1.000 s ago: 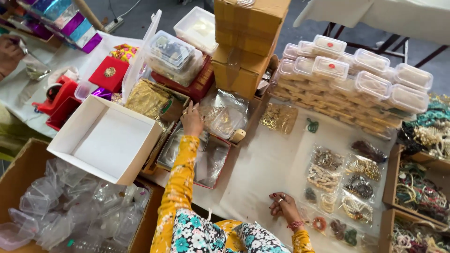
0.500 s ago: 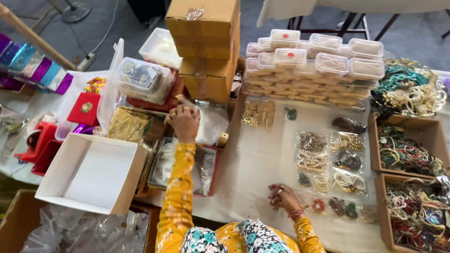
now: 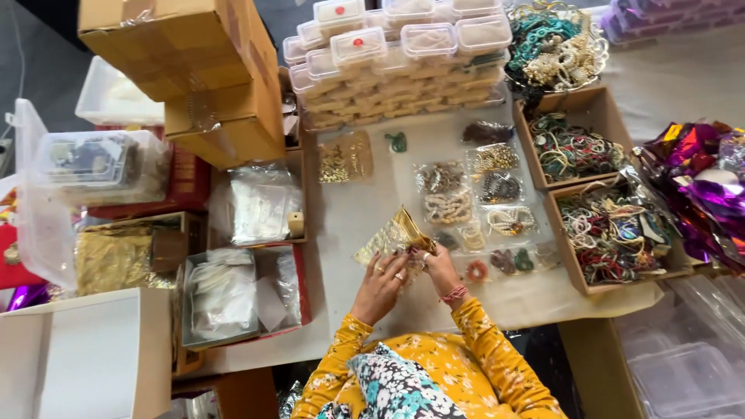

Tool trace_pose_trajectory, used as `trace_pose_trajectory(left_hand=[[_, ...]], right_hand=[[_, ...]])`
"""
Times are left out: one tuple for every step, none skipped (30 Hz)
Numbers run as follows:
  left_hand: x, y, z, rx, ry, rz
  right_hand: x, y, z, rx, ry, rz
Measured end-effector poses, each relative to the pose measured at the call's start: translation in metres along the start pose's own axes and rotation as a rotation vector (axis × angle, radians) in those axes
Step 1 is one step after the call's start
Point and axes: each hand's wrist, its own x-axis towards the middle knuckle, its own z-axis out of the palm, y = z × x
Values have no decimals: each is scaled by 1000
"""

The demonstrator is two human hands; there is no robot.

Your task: The person sorts various jewelry items, including necklaces and earrings, from a table into small plastic bags. They handle the items by hand, placing them into bags and occasionally moving other containers on the table.

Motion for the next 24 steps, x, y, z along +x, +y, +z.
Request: trace_pose_trajectory(left_hand=[[6,6,-12,-100,-19,-65],[12,7,-15,-102,-14,-68],[16,8,-18,-322,73,-197],[18,10,-22,-541,161,-332],[21,4,-12,-540,164,-341],[22,-2,-2,-799,168,-576],[23,-9,8,-1059,170,-811],[26,-15,18,-1057,178,-815],[29,-21,27,-1156,247,-857],[34,-28,37,-1256,316,-892],[32,-30,45,-1258,323,-891],[31,-34,53,-1355,379,-885],[30,-37,62,-1452,434,-877],[33,-32,52,-1454,429,-876],[36,-26,43,-1425,416,-919],[36,-19,35,-1396,400,-968],[31,-23,45,-1398,392,-972],[25,-26,55,-1406,413,-925],[19,-29,65,-1414,433,-879],[19,-26,61,-1416,431,-878],[19,-24,56,-1302,403,-885],[18,-21,51,-1187,375,-891],[17,-20,51,-1188,373,-891],[17,-21,52,-1207,407,-873]], right_hand=[[-4,-3,3,-47,70,-9],[-4,0,0,-53,69,-8],[-3,3,-3,-126,84,-112],[-5,8,-4,-198,95,-210],[-10,4,1,-202,89,-203],[-15,1,7,-288,51,-326],[-20,-3,14,-373,13,-449],[-24,-5,24,-376,4,-447],[-29,-8,35,-374,-13,-467],[-33,-13,44,-374,-26,-489],[-42,-26,54,-378,-31,-491],[-50,-39,64,-360,-68,-495],[-58,-51,73,-341,-105,-500],[-59,-54,72,-340,-100,-500],[-60,-56,71,-355,-135,-503],[-63,-57,70,-369,-169,-502],[-60,-53,67,-367,-162,-497],[-58,-49,63,-352,-148,-435],[-56,-45,60,-337,-134,-373],[-52,-43,57,-338,-132,-374],[-49,-41,55,-344,-86,-312],[-46,-38,54,-348,-42,-248],[-42,-32,48,-348,-40,-247],[-37,-27,42,-336,-14,-265]])
